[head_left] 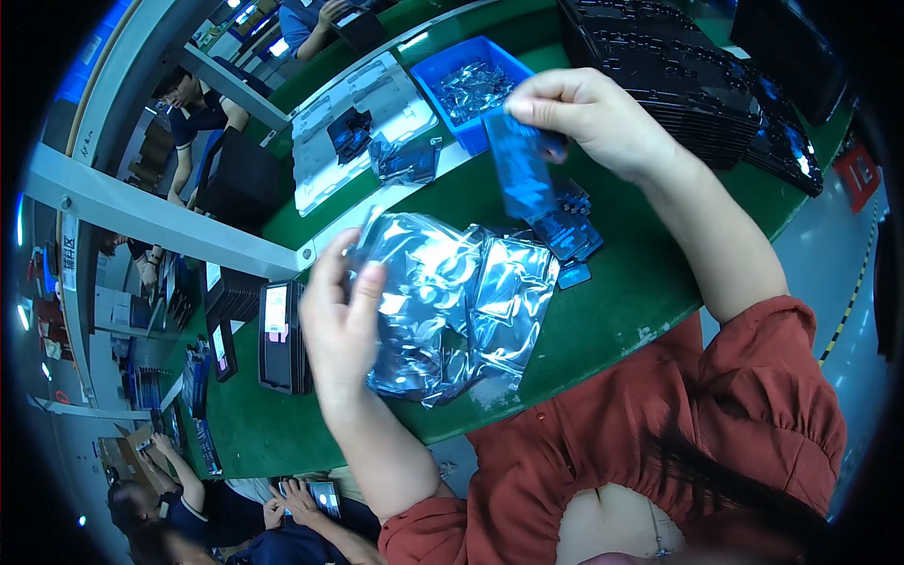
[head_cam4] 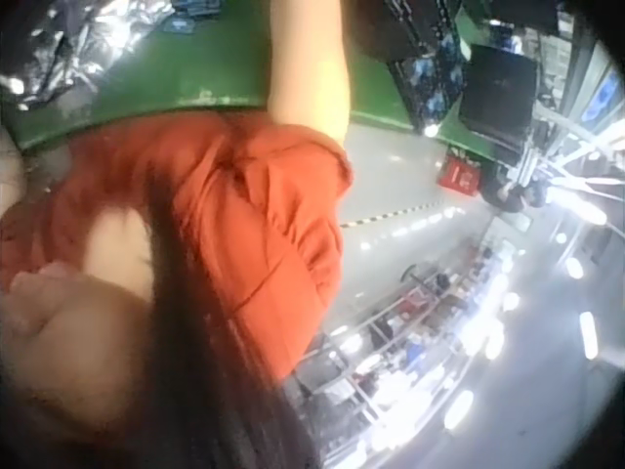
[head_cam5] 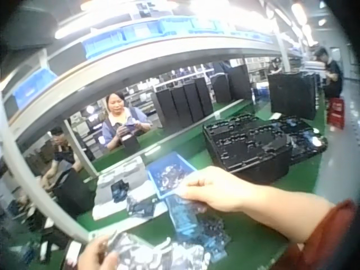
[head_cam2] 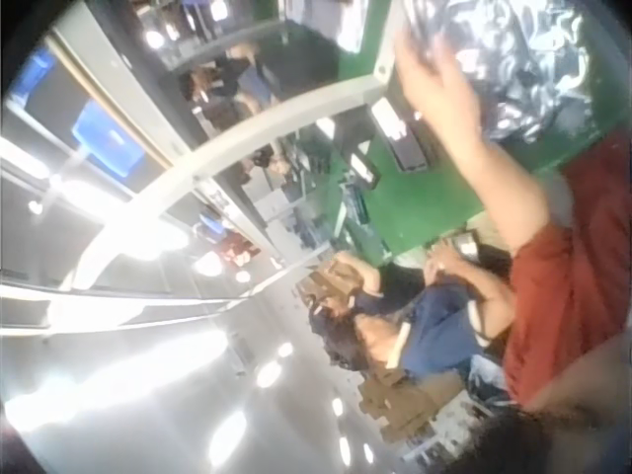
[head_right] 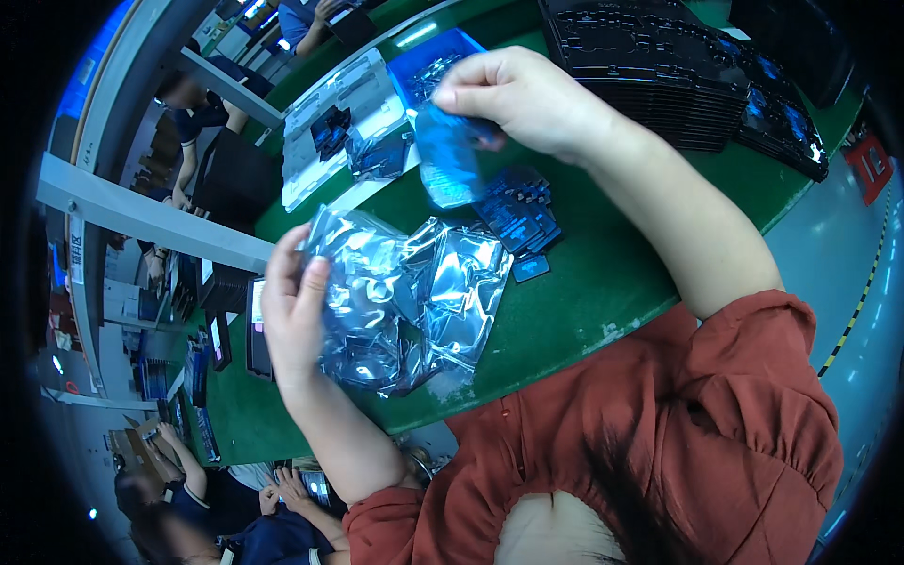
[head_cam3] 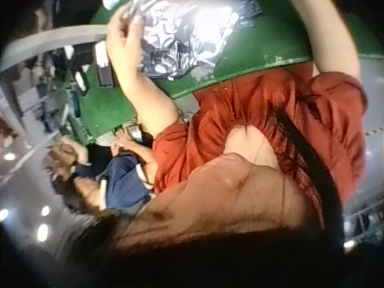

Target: The person repeatedly picks up small blue electronic components from a pile, places them into silver anti-static bags, and stacks the sealed packages on the green workbench. The task involves continuous manual handling of the components and packaging materials.

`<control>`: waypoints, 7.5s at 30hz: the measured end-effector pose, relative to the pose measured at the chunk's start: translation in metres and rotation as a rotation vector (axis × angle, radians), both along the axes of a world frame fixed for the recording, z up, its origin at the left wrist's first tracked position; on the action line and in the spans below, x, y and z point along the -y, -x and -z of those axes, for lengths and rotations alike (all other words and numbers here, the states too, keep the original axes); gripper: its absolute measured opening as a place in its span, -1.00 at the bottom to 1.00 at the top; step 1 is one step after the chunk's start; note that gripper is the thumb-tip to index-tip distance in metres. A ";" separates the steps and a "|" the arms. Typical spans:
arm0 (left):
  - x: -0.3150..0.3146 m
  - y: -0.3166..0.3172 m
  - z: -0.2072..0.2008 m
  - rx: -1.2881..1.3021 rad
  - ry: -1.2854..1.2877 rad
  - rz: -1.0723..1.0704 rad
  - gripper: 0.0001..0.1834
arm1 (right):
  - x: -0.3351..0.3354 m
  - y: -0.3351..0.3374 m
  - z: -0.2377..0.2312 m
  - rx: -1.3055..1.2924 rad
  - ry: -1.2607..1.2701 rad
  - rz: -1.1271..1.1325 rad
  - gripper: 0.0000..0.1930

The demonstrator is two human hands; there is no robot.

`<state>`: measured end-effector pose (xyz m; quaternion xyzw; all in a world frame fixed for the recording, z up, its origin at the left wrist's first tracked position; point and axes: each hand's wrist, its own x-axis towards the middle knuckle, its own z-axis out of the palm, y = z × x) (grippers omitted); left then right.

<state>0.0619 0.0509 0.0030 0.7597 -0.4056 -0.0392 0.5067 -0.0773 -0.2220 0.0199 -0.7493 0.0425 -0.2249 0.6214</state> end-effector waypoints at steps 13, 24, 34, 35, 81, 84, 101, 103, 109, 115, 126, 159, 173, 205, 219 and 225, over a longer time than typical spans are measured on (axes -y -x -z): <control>-0.024 -0.048 0.012 0.399 -0.539 -0.412 -0.56 | -0.015 -0.045 0.012 -0.281 1.071 0.113 -0.78; -0.007 -0.029 0.004 0.521 -0.071 -0.235 -0.77 | -0.055 -0.157 0.032 -0.519 1.588 -0.162 -0.75; 0.000 -0.016 0.007 -0.704 0.104 0.256 -0.65 | -0.070 -0.065 -0.030 0.594 1.138 0.177 -0.92; 0.001 -0.016 0.010 -0.791 0.174 0.312 -0.63 | -0.074 -0.051 -0.030 0.689 1.098 0.172 -0.89; 0.015 0.058 -0.015 0.110 -0.393 0.448 -0.90 | -0.078 0.018 -0.002 0.103 0.906 -0.487 -0.81; 0.016 0.053 -0.018 -0.008 -0.325 0.523 -0.88 | -0.078 0.017 0.004 0.335 0.990 -0.476 -0.80; 0.019 0.027 -0.003 -0.207 0.209 0.213 -0.83 | 0.021 -0.060 0.001 0.426 1.228 0.678 -0.86; 0.017 0.029 -0.002 -0.175 0.158 0.210 -0.80 | 0.033 -0.073 0.015 0.056 1.367 0.775 -0.74; 0.017 0.032 0.003 -0.013 0.138 0.118 -0.84 | -0.044 -0.029 0.015 0.324 0.815 0.104 -0.82; 0.023 0.037 0.003 0.131 0.289 0.128 -0.86 | -0.085 0.007 0.020 -0.067 0.065 -0.274 -0.80; 0.022 0.041 0.007 0.099 0.407 0.164 -0.88 | -0.080 -0.002 0.032 0.397 0.510 -0.064 -0.88; 0.014 0.039 -0.009 0.004 -0.119 0.207 -0.57 | -0.062 0.004 0.015 -0.041 -0.302 -0.134 -0.87; 0.013 0.036 -0.008 -0.062 -0.170 0.225 -0.49 | -0.046 -0.001 0.022 -0.176 -0.151 -0.175 -0.80; -0.106 -0.105 -0.009 0.444 -0.417 -0.708 -0.61 | -0.020 -0.001 0.030 0.112 0.984 0.173 -0.84; -0.318 -0.159 0.065 0.118 -0.906 -1.402 -0.30 | -0.038 0.003 0.026 0.053 1.087 -0.024 -0.81; -0.308 -0.159 0.065 0.160 -0.787 -1.299 -0.51 | -0.036 0.005 0.028 0.059 1.079 -0.034 -0.83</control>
